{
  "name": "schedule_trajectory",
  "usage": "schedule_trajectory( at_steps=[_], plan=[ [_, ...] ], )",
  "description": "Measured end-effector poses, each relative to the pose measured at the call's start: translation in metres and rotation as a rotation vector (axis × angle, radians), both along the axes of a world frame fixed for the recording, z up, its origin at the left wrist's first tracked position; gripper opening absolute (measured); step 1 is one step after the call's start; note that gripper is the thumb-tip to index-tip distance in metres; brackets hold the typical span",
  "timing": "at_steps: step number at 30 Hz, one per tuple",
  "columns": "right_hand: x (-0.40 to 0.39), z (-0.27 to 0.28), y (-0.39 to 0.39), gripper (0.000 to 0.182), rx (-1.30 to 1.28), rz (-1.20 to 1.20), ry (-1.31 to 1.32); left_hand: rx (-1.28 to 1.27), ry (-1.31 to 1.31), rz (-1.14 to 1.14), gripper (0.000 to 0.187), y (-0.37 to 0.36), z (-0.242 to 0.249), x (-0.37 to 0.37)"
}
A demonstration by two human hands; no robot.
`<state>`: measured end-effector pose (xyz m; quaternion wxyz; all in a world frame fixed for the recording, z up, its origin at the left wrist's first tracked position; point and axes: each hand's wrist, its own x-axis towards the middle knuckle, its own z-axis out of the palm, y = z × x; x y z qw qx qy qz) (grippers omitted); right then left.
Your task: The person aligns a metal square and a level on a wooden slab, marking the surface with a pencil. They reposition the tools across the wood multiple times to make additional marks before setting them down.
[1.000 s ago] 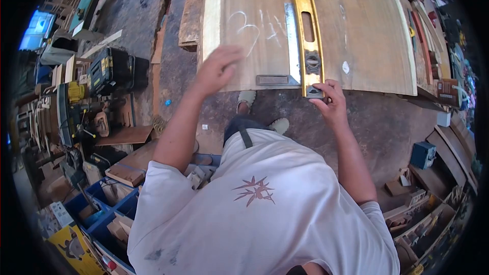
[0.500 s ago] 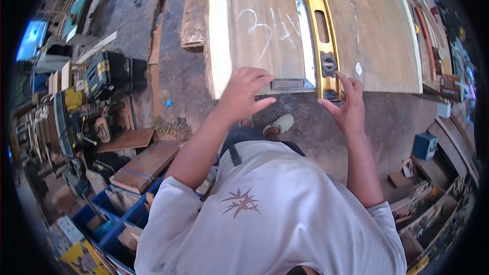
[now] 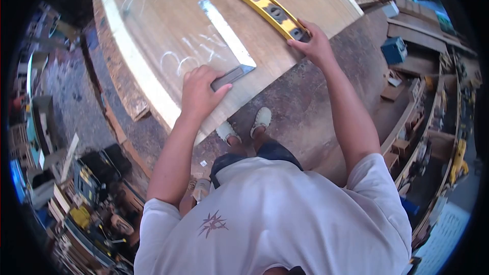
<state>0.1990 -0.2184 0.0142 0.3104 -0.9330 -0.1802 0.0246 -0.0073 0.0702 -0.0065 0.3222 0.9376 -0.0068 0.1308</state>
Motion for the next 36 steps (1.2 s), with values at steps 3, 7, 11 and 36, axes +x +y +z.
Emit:
schedule_trajectory(
  at_steps=[3,7,11,36],
  plan=[
    [0.022,0.001,-0.010,0.085,0.005,-0.050,0.044,0.012,0.045,-0.020,0.036,-0.002,-0.003,0.000],
    [0.024,0.003,-0.013,0.088,0.046,-0.031,0.146,0.003,0.047,-0.076,0.037,0.000,0.004,-0.001],
    [0.028,-0.002,-0.016,0.089,0.057,0.018,0.146,-0.033,0.042,-0.119,0.035,0.003,0.003,0.000],
    [0.027,-0.003,-0.016,0.087,0.072,0.040,0.180,0.050,0.036,-0.263,0.041,-0.007,0.009,0.010]
  ],
)
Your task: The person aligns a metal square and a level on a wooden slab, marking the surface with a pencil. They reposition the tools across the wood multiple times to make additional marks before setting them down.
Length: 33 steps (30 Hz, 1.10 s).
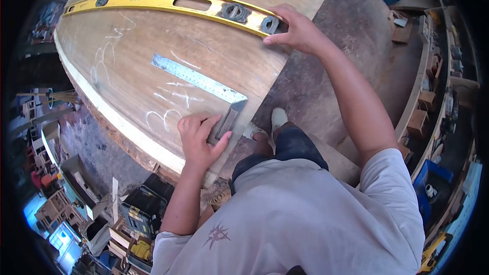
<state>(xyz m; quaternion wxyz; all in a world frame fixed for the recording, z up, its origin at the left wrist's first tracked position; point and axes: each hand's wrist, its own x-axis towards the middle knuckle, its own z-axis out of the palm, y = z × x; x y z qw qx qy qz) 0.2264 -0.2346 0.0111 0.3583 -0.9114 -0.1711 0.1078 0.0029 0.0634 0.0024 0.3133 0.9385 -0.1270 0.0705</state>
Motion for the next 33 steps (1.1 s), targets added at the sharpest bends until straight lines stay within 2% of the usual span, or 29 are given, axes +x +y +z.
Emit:
schedule_trajectory(
  at_steps=[7,12,13,15,16,17,19,20,22,23,25,26,27,33],
  plan=[
    [0.005,-0.010,-0.004,0.079,-0.033,0.052,-0.106,0.074,0.011,-0.024,0.045,0.001,0.003,-0.001],
    [0.003,-0.015,-0.003,0.083,-0.074,0.061,-0.199,0.028,0.051,0.017,0.044,-0.005,0.003,-0.007],
    [0.002,-0.015,-0.004,0.083,-0.061,0.105,-0.194,0.002,0.060,0.019,0.044,-0.008,0.002,-0.009],
    [-0.002,-0.011,-0.002,0.084,0.179,0.093,-0.254,0.022,0.097,0.130,0.045,-0.019,0.008,-0.023],
    [-0.011,0.005,0.000,0.076,0.159,0.107,-0.244,0.014,0.105,0.195,0.045,-0.023,0.006,-0.032],
    [-0.022,0.012,0.001,0.076,0.165,0.145,-0.242,0.004,0.109,0.262,0.046,-0.028,0.003,-0.039],
    [-0.044,0.020,0.001,0.067,0.127,0.357,-0.441,0.003,0.102,0.366,0.046,-0.037,-0.004,-0.055],
    [-0.055,0.023,0.006,0.067,0.132,0.388,-0.436,0.006,0.095,0.428,0.046,-0.042,-0.006,-0.062],
    [-0.073,0.028,0.022,0.049,0.125,0.576,-0.228,0.003,0.073,0.445,0.045,-0.044,-0.007,-0.064],
    [-0.076,0.025,0.029,0.049,0.128,0.599,-0.235,0.003,0.051,0.430,0.045,-0.043,-0.008,-0.063],
    [-0.077,0.016,0.041,0.036,0.041,0.816,0.006,-0.032,0.070,0.456,0.042,-0.045,-0.006,-0.062],
    [-0.077,0.014,0.046,0.028,-0.037,0.816,-0.045,-0.018,0.059,0.439,0.042,-0.044,-0.008,-0.063],
    [-0.078,0.011,0.046,0.028,-0.041,0.822,-0.042,-0.006,0.047,0.419,0.041,-0.043,-0.009,-0.064],
    [-0.079,-0.008,0.040,0.020,0.107,0.813,-0.158,-0.046,0.063,0.408,0.039,-0.043,-0.009,-0.064]
  ],
)
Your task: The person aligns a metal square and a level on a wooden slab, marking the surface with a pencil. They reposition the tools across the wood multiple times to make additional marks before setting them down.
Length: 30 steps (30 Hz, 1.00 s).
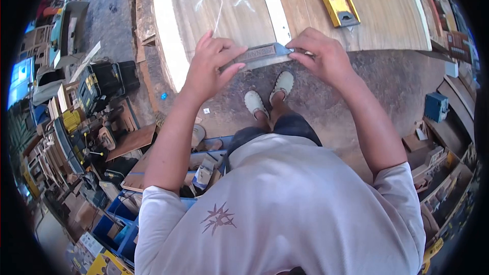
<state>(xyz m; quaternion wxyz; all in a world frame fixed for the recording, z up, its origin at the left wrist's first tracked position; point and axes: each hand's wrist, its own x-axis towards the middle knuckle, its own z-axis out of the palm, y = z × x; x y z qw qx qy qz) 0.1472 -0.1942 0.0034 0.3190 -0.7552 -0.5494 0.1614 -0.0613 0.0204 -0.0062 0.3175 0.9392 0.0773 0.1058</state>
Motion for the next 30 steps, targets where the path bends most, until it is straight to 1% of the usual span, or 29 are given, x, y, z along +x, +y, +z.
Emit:
schedule_trajectory(
  at_steps=[2,5,10,13,16,21,27,30],
  plan=[
    [-0.002,-0.002,-0.001,0.017,-0.016,-0.035,-0.016,-0.018,-0.001,0.000,0.040,0.000,-0.002,0.000],
    [-0.003,-0.007,-0.003,0.012,0.046,-0.050,-0.020,0.019,-0.028,-0.035,0.039,0.001,-0.006,-0.001],
    [-0.005,-0.011,-0.007,0.012,0.062,-0.068,0.010,0.040,-0.057,-0.034,0.040,0.002,-0.006,-0.002],
    [-0.003,-0.013,-0.008,0.012,0.091,-0.026,-0.037,0.043,-0.061,-0.051,0.041,0.005,-0.007,-0.002],
    [-0.007,-0.015,-0.009,0.013,0.081,-0.061,0.015,0.042,-0.065,-0.060,0.041,0.004,-0.009,-0.004],
    [-0.006,-0.016,-0.008,0.013,0.114,-0.067,-0.042,0.043,-0.072,-0.067,0.041,0.005,-0.009,-0.003],
    [-0.006,-0.017,-0.008,0.013,0.104,-0.072,-0.003,0.034,-0.083,-0.079,0.042,0.008,-0.009,-0.004],
    [-0.006,-0.018,-0.007,0.013,0.111,-0.070,-0.029,0.046,-0.103,-0.082,0.042,0.008,-0.011,-0.005]
  ],
)
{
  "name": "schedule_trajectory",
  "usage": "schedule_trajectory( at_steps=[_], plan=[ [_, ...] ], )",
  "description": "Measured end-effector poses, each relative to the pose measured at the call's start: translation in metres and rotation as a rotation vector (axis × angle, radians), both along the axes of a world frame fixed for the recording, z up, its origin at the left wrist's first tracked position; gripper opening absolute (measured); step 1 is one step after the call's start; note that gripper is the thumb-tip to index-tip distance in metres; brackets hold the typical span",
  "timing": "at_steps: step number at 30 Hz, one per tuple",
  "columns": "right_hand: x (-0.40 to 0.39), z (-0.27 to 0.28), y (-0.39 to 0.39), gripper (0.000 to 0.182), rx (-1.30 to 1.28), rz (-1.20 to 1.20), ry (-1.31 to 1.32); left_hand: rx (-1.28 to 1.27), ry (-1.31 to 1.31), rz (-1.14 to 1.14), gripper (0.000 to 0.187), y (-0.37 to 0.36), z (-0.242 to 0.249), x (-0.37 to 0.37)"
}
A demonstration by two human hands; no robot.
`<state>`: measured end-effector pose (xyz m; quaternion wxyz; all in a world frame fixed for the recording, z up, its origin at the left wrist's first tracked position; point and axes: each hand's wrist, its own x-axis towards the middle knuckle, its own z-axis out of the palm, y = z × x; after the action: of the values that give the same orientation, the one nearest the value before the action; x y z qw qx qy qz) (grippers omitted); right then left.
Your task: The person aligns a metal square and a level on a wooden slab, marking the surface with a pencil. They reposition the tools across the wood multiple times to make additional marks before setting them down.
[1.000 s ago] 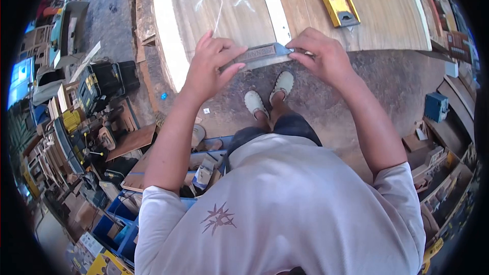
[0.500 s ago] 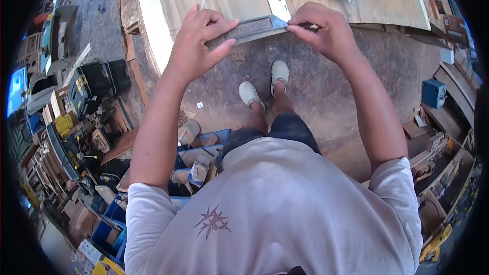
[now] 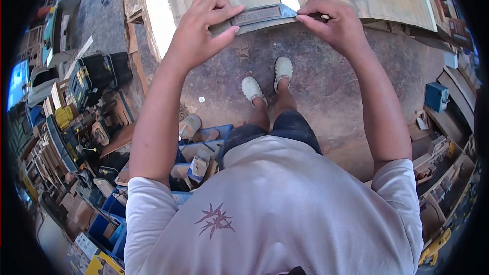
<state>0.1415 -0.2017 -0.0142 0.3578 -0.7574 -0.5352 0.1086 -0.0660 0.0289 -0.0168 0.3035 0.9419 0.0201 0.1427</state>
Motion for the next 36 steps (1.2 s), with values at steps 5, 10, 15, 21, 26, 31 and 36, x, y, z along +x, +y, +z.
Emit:
schedule_trajectory(
  at_steps=[5,10,15,21,26,31,36],
  plan=[
    [0.0003,0.0006,0.0004,0.015,-0.012,-0.005,-0.013,0.007,-0.021,0.000,0.043,0.0008,-0.0009,0.0008],
    [0.0010,0.0014,-0.0001,0.016,-0.019,0.002,-0.035,-0.001,-0.005,-0.011,0.044,0.0029,0.0010,0.0002],
    [0.0007,0.0007,0.0000,0.016,-0.014,0.006,-0.034,0.000,-0.012,-0.014,0.044,0.0018,-0.0001,0.0008],
    [0.0020,-0.0023,-0.0001,0.015,0.011,0.010,0.015,0.001,-0.001,-0.001,0.043,0.0010,0.0002,0.0010],
    [0.0021,-0.0016,-0.0010,0.014,-0.005,0.004,0.001,-0.021,0.001,0.003,0.042,0.0003,0.0008,0.0010],
    [0.0023,-0.0015,-0.0010,0.014,-0.004,0.012,-0.031,-0.016,0.009,0.001,0.042,0.0004,0.0011,0.0012],
    [0.0028,-0.0016,-0.0001,0.014,0.005,0.014,-0.008,-0.008,0.045,0.012,0.041,0.0005,0.0022,0.0011]
  ],
)
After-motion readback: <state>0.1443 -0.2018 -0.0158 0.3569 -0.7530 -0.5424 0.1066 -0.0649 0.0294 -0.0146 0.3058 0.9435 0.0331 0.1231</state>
